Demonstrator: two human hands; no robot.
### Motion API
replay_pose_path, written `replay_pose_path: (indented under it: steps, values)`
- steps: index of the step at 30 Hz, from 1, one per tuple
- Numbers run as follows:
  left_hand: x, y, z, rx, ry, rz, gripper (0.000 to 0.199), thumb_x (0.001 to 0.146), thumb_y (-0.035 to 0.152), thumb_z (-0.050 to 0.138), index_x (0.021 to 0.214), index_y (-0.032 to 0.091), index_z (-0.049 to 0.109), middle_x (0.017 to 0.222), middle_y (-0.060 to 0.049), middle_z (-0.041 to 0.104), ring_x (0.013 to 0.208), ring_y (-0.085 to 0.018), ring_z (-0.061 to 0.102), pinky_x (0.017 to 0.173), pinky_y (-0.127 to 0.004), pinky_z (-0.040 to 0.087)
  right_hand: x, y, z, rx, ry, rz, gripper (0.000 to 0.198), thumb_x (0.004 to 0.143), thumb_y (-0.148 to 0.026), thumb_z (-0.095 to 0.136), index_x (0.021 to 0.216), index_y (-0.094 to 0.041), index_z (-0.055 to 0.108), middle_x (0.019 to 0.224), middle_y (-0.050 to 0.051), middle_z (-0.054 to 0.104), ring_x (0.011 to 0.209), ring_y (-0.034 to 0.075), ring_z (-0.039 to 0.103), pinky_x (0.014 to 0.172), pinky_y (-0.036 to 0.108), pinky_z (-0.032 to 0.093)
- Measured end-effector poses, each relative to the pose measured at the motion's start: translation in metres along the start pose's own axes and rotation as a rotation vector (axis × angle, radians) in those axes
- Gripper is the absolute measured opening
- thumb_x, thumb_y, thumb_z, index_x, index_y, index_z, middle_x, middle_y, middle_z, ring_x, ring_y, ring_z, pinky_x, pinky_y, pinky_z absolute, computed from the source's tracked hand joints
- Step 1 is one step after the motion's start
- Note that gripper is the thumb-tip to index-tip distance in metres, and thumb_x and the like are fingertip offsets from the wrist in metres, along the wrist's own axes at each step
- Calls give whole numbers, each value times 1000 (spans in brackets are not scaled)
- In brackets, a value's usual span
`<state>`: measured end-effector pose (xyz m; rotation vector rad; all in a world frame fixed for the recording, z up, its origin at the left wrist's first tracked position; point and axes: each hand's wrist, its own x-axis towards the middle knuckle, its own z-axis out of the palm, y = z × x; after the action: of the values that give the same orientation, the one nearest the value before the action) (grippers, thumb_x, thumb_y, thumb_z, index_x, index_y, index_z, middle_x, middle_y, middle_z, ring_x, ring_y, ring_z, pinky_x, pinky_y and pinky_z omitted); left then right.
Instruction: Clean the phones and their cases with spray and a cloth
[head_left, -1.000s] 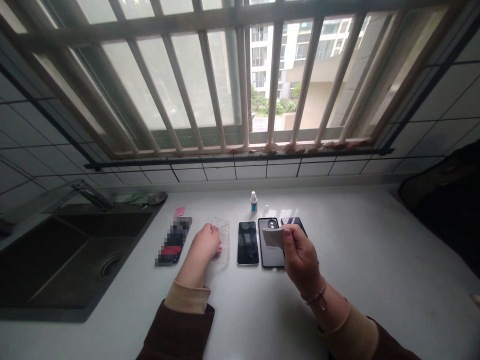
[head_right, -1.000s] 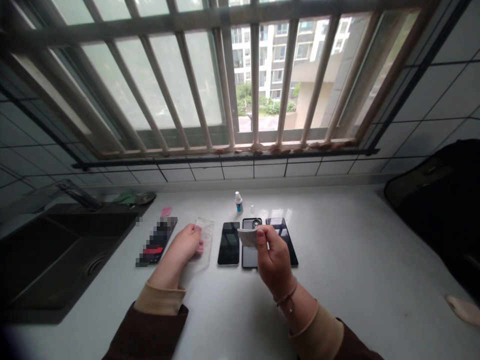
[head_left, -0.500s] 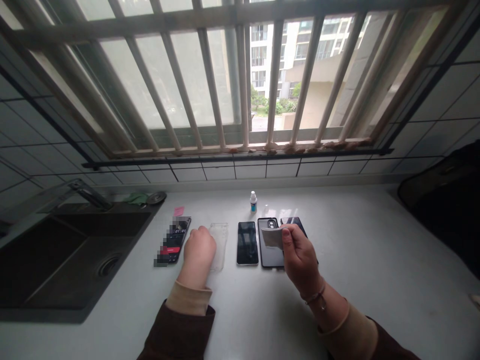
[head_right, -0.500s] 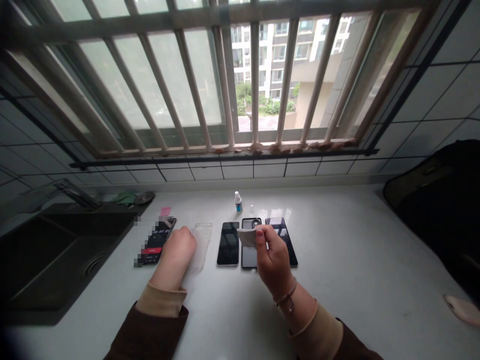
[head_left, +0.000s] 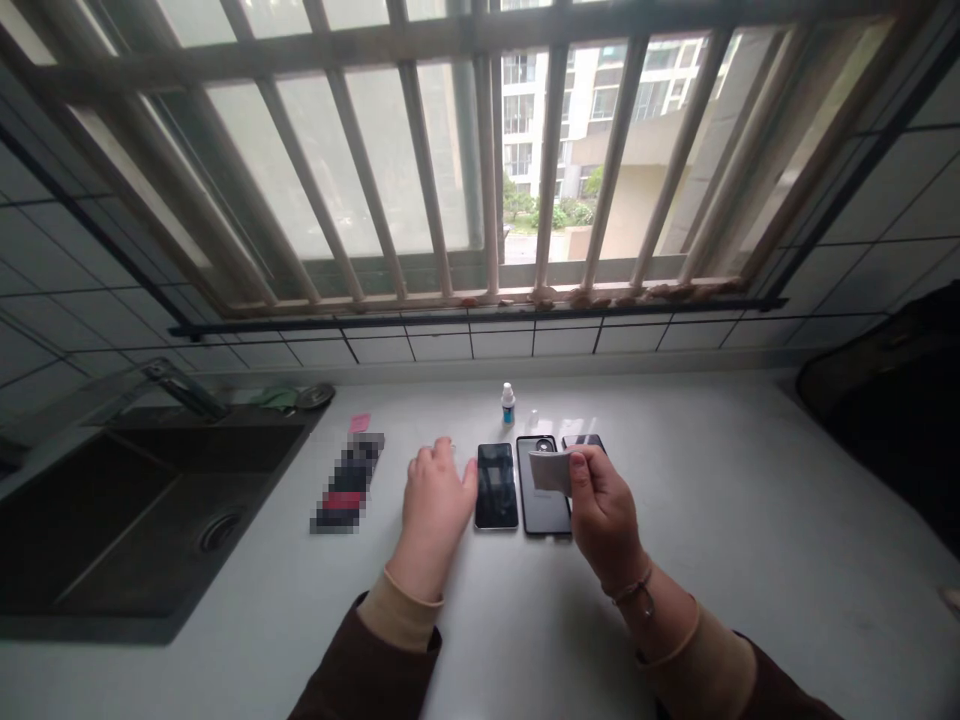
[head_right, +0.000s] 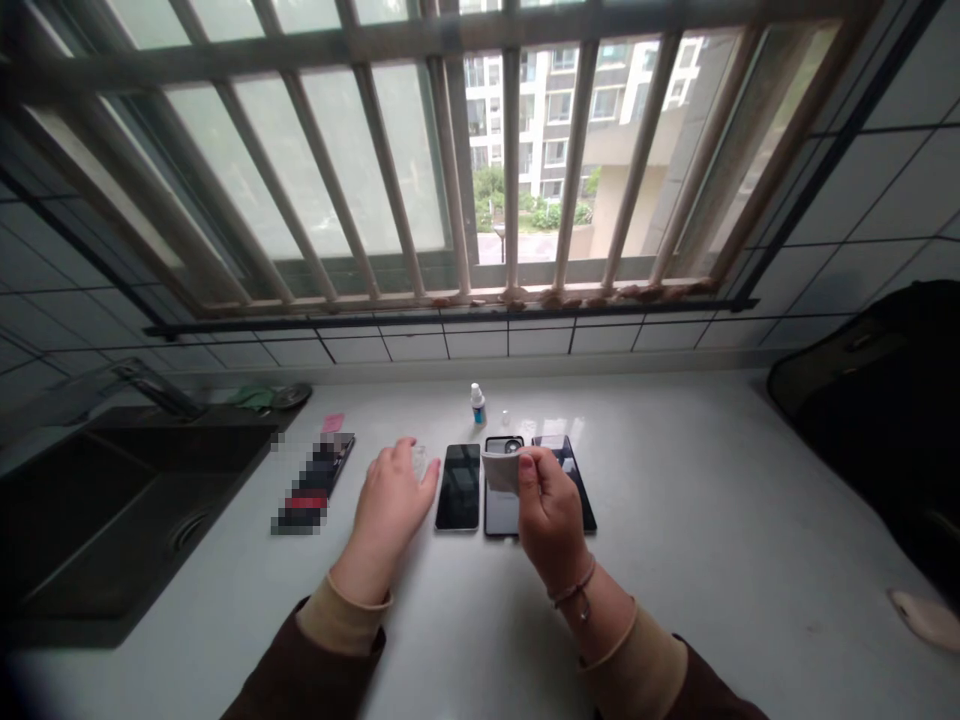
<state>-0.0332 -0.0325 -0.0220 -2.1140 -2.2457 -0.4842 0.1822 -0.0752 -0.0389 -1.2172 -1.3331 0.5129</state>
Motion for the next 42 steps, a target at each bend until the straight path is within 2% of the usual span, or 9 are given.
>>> replay_pose_path:
  steps: [4,7,13,17,22,25,34,42]
  values:
    - [-27,38,9,-47,-148,90,50,95,43,69,135,14,59,116,-18,63,112,-35,62,98,-41,48,1,0,-1,-27,25,11,30,111,-45,45,101,-23,64,83,1,63,74,18,58,67,29,46]
    - [-34,47,12,-30,-188,94,47,93,42,72,130,15,61,118,-18,60,112,-37,61,97,-42,47,1,0,-2,-25,37,15,31,111,-45,45,102,-23,64,86,2,64,76,19,60,69,30,46]
    - [-30,42,13,-43,-208,91,41,95,41,68,127,15,63,119,-17,58,111,-37,60,99,-43,47,0,0,-3,-20,40,18,32,111,-46,45,102,-22,64,91,4,67,82,21,63,73,31,47]
    - [-31,42,14,-52,-212,90,43,94,39,68,128,14,62,120,-18,57,112,-38,59,100,-44,46,3,-1,-3,-36,15,44,33,111,-48,43,103,-23,63,87,3,65,78,20,61,70,30,45]
    - [-32,43,12,-61,-227,82,47,94,38,67,133,15,60,122,-18,57,114,-38,58,101,-44,45,9,6,5,-72,-279,202,38,109,-52,41,92,-24,59,76,-1,60,69,20,57,64,30,40]
    - [-32,43,12,-54,-230,89,53,93,35,67,140,14,56,125,-19,57,116,-38,57,102,-44,45,9,13,10,-63,-374,295,40,107,-53,41,85,-24,57,76,0,60,72,20,57,65,29,39]
    - [-32,45,13,-28,-227,62,49,93,37,68,135,15,57,123,-18,58,116,-37,58,103,-43,43,9,11,8,-196,-413,276,38,106,-50,39,83,-24,54,76,1,63,72,22,59,66,31,36]
    - [-29,50,17,35,-215,43,64,90,40,73,143,10,52,122,-20,58,114,-37,58,99,-41,44,6,10,10,-168,-376,313,39,106,-51,40,82,-24,56,75,2,65,71,22,60,64,30,37]
